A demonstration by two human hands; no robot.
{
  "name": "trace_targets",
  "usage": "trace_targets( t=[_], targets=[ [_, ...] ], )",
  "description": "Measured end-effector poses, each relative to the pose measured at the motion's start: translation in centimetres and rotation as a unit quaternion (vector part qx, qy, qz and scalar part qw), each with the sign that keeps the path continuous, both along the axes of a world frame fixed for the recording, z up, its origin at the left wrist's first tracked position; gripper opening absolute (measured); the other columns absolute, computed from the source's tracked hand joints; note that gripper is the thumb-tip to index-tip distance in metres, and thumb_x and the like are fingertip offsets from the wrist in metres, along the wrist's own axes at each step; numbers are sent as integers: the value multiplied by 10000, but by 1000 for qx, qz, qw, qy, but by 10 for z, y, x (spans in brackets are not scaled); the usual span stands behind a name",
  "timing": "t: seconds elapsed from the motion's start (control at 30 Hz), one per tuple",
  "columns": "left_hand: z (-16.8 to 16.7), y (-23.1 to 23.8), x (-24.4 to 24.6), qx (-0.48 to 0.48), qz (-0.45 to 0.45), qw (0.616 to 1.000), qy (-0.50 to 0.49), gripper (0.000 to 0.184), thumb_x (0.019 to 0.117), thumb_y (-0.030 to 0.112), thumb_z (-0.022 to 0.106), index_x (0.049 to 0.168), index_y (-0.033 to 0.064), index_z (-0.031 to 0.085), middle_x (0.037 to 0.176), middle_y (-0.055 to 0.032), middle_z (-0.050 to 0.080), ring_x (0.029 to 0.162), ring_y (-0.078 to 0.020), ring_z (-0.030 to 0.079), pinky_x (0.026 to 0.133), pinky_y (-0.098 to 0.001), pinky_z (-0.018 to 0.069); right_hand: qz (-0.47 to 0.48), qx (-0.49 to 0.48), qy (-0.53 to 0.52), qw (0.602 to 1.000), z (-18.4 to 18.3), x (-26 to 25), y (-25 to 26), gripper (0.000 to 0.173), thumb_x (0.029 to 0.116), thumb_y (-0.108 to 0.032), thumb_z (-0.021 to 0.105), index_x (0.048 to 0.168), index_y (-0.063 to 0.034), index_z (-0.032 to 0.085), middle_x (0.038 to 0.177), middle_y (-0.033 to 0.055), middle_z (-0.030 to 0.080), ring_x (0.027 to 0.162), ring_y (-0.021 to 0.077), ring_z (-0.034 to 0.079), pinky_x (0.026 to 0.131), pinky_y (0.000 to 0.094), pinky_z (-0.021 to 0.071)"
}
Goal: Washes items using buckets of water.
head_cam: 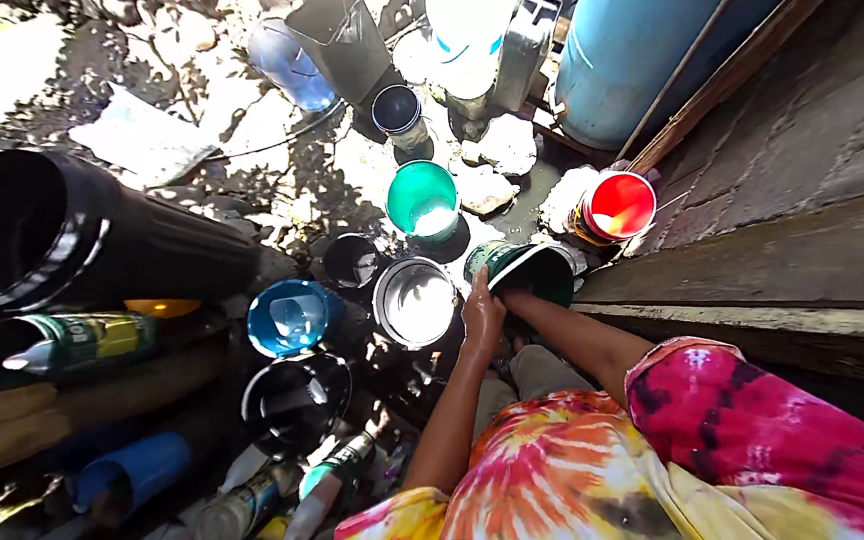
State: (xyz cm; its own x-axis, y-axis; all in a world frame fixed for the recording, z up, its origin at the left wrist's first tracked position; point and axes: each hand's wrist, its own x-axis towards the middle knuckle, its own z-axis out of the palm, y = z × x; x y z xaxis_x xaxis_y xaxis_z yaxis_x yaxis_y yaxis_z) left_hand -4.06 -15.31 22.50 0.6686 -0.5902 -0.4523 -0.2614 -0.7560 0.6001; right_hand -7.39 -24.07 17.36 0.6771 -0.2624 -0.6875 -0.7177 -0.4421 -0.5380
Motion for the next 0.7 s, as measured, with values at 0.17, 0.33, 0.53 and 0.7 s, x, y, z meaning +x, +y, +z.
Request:
trace_targets(
  t=[0.17,0.33,0.53,0.7],
  targets=[
    [6,-9,15,-13,26,997,-70,622,955,-48,522,1561,35,406,1507,-223,523,1185,-450,647,975,-608,511,102,-95,86,986,-56,10,-40,460,1072,-252,507,1394,72,558,1461,304,521,1393,483,458,1139,660,343],
    [-4,-35,-6,-11,26,999,-26,599,968,9,550,1553,63,433,1150,-298,700,1029,-476,698,900,-622,537,86,35,148,985,87,6,-41,483,1118,-198,401,1537,42,376,1622,201,365,1515,312,335,1243,431,244],
    [7,-30,-7,64,-25,997,-38,635,967,11,548,1580,80,393,1257,-267,680,1047,-449,704,928,-590,537,85,-19,80,993,31,-9,-51,460,1067,-293,524,1395,26,570,1451,259,547,1380,420,494,1141,597,360],
    [6,-40,-22,-2,-9,998,-59,624,951,-26,533,1559,64,428,1411,-231,609,1076,-453,697,902,-616,542,13,-222,-292,930,-38,-71,-28,446,1050,-216,476,1089,174,690,1050,385,683,1024,505,671,1043,490,466]
  ],
)
